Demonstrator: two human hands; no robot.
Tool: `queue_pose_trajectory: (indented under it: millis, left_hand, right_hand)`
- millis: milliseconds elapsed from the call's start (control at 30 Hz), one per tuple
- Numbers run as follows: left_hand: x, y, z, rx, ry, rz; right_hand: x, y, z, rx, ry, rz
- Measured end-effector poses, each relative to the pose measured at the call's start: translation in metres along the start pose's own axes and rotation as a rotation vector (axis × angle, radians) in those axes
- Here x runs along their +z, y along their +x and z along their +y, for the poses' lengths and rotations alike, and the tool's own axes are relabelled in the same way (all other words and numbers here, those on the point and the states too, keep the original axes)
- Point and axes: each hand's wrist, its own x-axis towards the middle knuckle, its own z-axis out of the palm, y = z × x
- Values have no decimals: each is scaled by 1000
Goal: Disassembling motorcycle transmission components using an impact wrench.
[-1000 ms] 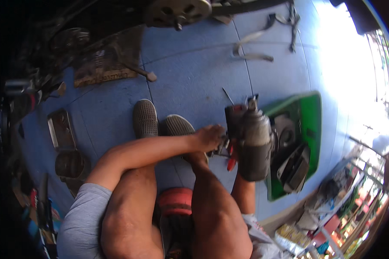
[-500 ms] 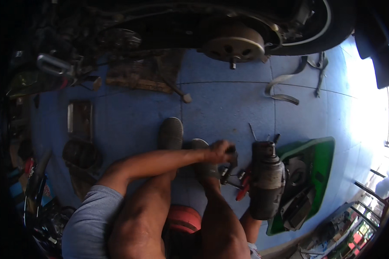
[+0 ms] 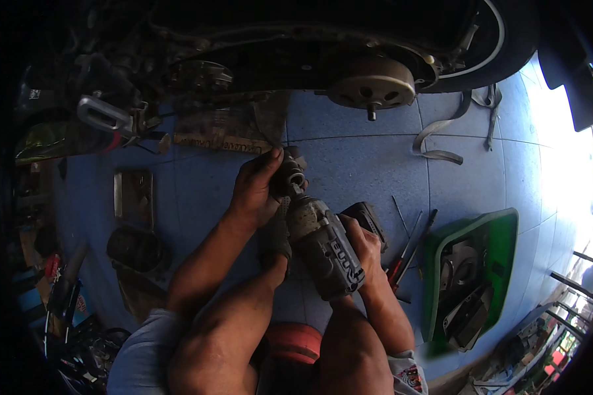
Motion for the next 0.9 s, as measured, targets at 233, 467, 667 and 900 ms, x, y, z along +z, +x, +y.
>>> queue_pose_trajectory:
  millis: [233,467,667,900]
  left_hand:
    - [-15,-9,20,49,32,47]
    - [-22,-23,43,175,187,63]
    - [-37,-19,49,278,396,165]
    - [-55,-7,84,164,70,126]
  right_hand:
    - [13,13,-11,-74,-55,-86]
    - [19,31,-34,-117,-84,-148]
    - [30,51,-48,-54,-120,-240]
    - [104,79,-44,-256,-139,-6]
